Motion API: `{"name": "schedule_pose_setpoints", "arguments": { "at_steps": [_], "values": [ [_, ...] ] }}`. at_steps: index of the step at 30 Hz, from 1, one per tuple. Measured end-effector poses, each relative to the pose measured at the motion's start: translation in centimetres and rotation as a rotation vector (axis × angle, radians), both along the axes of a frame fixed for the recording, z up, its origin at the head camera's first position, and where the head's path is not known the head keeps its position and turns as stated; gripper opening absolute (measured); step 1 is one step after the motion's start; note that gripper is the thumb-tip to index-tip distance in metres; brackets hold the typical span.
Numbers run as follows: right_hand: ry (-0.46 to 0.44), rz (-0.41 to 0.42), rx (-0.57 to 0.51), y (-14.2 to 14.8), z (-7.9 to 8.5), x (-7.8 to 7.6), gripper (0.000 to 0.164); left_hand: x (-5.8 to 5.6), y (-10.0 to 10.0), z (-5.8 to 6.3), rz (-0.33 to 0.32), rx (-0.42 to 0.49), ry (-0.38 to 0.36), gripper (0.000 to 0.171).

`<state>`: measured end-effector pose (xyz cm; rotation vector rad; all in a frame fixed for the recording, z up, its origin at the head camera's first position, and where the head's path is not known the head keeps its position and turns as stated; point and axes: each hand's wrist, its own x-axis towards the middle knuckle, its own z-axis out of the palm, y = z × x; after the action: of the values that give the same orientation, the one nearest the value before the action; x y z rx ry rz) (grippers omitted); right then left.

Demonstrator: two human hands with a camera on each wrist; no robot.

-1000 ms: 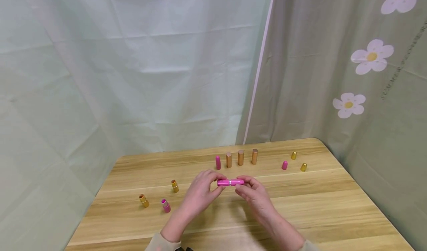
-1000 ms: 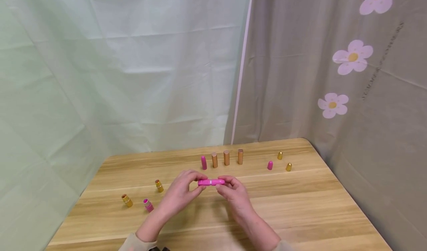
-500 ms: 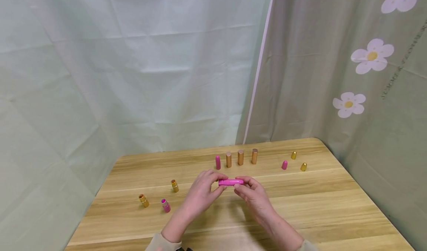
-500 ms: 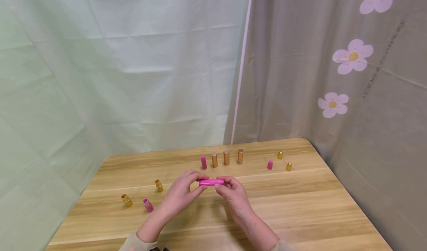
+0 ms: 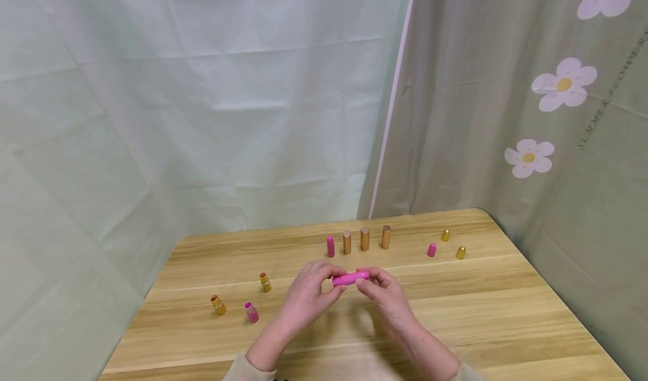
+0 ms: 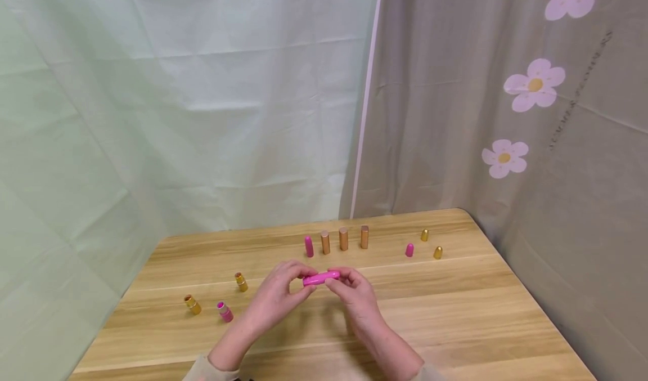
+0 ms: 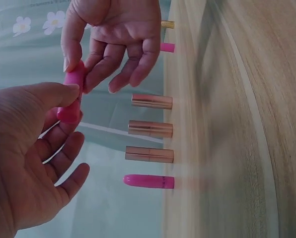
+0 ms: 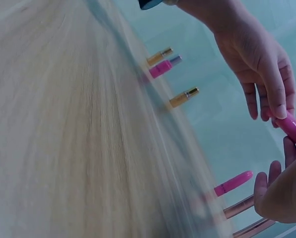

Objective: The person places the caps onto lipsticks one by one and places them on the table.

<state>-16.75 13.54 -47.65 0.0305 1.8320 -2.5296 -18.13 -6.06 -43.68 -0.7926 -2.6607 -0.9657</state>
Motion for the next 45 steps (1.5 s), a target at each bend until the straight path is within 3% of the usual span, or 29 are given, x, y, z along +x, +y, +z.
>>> {"name": "schedule_pose_setpoints", "arguments": {
  "at_steps": [6, 14, 18, 24, 31, 36, 45],
  "values": [
    [0.070, -0.030, 0.217, 0.2, 0.1, 0.0, 0.036, -0.2, 0.2, -0.3, 0.019, -0.049, 0.031, 0.020],
    [0.161, 0.005, 0.301, 0.4, 0.5, -0.1, 0.035, -0.8, 0.5, -0.8, 0.018, -0.120, 0.027, 0.017],
    [0.186, 0.026, 0.357, 1.2, 0.7, -0.3, 0.032, -1.4, 0.4, -1.3, 0.026, -0.093, -0.012, 0.017],
    [0.196, 0.025, 0.444, 3.1, 0.7, -0.7, 0.023, -2.8, -0.4, -2.5, 0.108, 0.039, -0.143, 0.021],
    [0.262, 0.005, 0.709, 6.0, 0.0, -1.5, 0.019, -5.1, -1.0, -4.0, 0.226, 0.124, -0.222, 0.020],
    [0.256, 0.004, 0.811, 7.8, -0.6, -1.4, 0.019, -6.8, -1.2, -5.0, 0.295, 0.145, -0.240, 0.018],
    [0.202, -0.007, 0.872, 9.9, -1.5, -0.8, 0.022, -9.1, -1.7, -6.1, 0.358, 0.100, -0.259, 0.020]
  ]
}}
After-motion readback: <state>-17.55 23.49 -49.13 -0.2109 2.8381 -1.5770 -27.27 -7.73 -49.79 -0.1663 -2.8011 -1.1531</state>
